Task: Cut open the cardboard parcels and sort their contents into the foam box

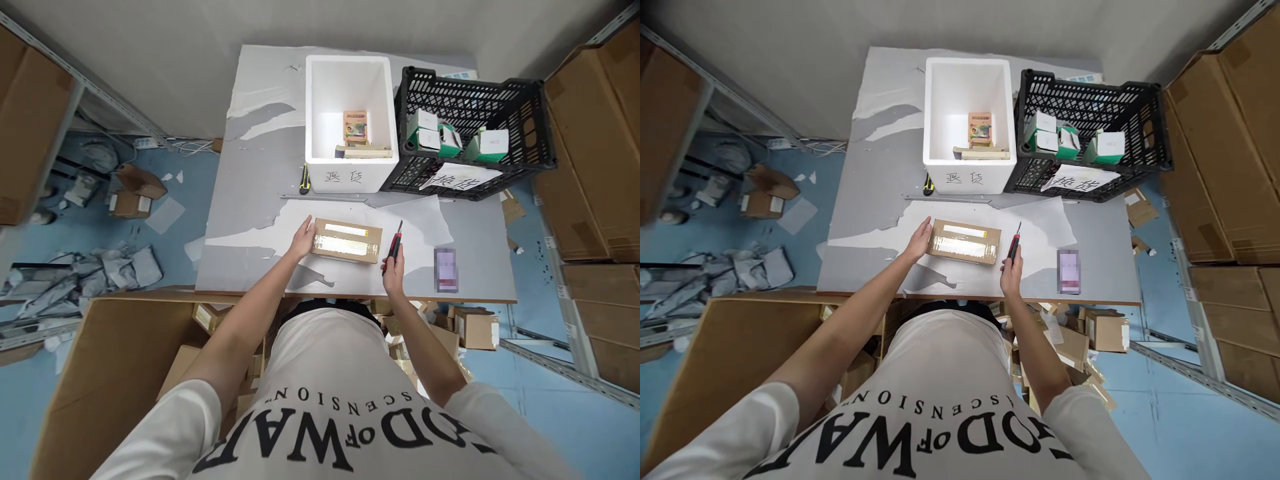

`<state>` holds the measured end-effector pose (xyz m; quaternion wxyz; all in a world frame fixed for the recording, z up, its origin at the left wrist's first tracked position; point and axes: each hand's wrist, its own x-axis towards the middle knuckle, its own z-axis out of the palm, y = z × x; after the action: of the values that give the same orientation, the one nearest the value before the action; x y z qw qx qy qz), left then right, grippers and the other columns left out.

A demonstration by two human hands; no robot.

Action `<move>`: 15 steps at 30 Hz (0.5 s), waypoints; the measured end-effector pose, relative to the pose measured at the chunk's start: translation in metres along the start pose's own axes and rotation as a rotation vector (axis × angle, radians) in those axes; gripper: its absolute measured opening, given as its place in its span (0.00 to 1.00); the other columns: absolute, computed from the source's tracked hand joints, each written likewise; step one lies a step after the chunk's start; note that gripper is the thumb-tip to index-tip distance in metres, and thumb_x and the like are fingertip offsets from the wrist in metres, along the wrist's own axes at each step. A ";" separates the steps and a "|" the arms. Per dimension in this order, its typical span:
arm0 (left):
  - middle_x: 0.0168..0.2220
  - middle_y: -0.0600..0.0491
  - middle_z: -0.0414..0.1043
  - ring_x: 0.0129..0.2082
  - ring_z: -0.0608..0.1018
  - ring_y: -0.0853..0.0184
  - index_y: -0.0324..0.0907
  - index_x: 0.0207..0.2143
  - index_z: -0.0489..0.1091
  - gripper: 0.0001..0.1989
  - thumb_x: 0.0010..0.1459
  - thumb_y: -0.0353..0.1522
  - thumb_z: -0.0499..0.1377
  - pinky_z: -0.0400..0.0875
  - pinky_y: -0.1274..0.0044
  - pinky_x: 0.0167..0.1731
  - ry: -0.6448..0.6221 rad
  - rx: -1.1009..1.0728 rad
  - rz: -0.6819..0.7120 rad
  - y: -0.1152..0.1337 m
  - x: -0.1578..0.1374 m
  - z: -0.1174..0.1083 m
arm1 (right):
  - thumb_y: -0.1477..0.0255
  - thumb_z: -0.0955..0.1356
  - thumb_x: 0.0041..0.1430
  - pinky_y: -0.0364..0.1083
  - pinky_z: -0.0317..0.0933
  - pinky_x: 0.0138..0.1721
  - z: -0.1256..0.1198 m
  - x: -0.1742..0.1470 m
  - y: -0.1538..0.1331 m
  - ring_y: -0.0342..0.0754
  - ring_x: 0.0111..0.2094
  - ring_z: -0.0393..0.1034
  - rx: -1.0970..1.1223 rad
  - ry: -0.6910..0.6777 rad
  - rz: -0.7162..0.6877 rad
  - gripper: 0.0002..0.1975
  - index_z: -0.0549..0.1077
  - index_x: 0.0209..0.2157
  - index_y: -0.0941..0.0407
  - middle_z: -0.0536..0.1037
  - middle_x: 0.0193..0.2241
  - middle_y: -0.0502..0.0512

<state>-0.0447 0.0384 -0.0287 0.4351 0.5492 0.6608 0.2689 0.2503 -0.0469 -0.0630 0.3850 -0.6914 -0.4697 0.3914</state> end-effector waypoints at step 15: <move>0.52 0.50 0.65 0.43 0.75 0.68 0.45 0.44 0.62 0.16 0.54 0.41 0.57 0.76 0.71 0.36 -0.066 -0.566 -0.184 -0.006 -0.048 -0.007 | 0.54 0.56 0.61 0.48 0.71 0.40 0.000 0.035 -0.055 0.49 0.49 0.66 0.321 0.007 -0.028 0.35 0.40 0.67 0.45 0.65 0.54 0.56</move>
<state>-0.0529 -0.0086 -0.0171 0.6147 0.3521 0.5922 0.3841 0.2400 0.0010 -0.0204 0.4976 -0.6156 -0.4093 0.4538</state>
